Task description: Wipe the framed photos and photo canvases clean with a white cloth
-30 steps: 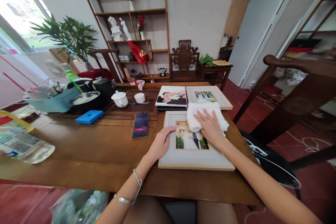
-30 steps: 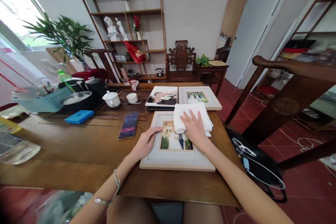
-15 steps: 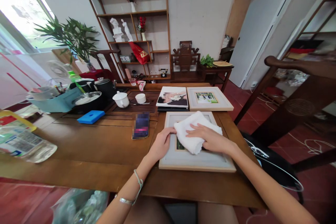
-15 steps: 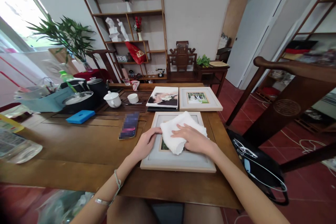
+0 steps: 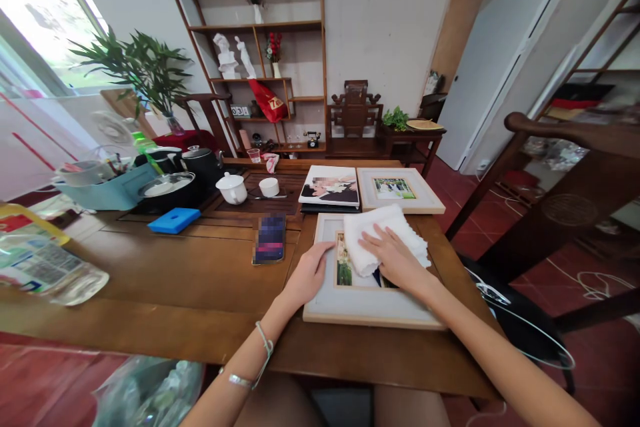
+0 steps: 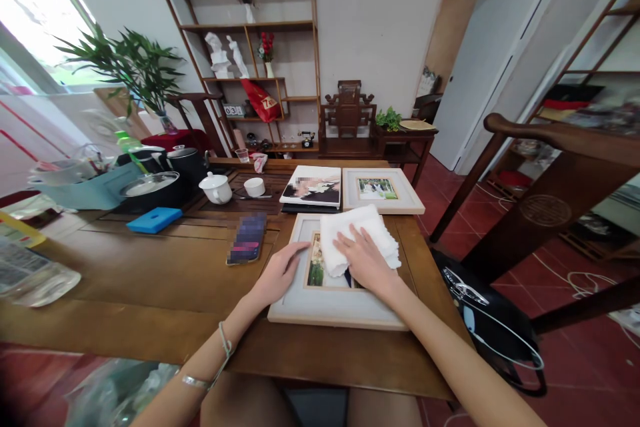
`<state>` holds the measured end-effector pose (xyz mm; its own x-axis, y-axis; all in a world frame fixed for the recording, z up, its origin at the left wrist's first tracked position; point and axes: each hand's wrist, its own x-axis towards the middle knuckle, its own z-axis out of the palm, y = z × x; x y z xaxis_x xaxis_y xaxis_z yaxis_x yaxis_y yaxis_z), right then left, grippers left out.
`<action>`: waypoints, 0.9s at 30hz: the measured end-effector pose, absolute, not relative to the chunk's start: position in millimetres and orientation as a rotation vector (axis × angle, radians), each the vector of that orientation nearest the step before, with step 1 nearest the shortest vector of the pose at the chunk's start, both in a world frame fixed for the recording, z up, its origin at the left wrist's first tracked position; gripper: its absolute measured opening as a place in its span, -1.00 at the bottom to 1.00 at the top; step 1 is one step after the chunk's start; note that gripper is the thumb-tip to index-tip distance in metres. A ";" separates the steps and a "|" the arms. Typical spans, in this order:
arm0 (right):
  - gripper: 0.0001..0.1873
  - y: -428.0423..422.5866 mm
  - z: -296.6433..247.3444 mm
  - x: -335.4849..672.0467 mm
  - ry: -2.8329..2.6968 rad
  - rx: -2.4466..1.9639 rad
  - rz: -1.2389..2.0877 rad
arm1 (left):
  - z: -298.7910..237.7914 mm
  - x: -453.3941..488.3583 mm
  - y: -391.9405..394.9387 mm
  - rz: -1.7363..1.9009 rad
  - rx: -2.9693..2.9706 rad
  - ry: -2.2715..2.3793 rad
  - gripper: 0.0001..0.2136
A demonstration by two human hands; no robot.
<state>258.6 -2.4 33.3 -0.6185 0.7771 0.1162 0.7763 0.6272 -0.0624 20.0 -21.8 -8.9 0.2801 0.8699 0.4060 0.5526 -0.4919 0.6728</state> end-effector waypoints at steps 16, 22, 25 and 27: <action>-0.23 4.2 35.1 277.8 -2.619 -1.461 -0.063 | -5.4 20.3 -23.1 1.070 2.120 1.270 -0.66; -0.16 -17.5 36.2 254.8 -2.810 -1.113 0.199 | -5.5 20.1 -23.1 1.091 2.129 1.247 -0.67; -0.17 -14.9 44.6 268.0 -2.821 -1.029 0.384 | -4.8 20.2 -23.2 1.113 2.126 1.226 -0.68; -0.19 -9.6 49.2 281.2 -2.804 -1.020 0.476 | -4.4 20.2 -23.1 1.114 2.132 1.216 -0.67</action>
<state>281.2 -9.6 49.2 -0.7658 0.6431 0.0051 0.6055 0.7236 -0.3315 20.2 -23.1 -4.4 0.2880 0.8569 0.4274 0.5003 -0.5153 0.6959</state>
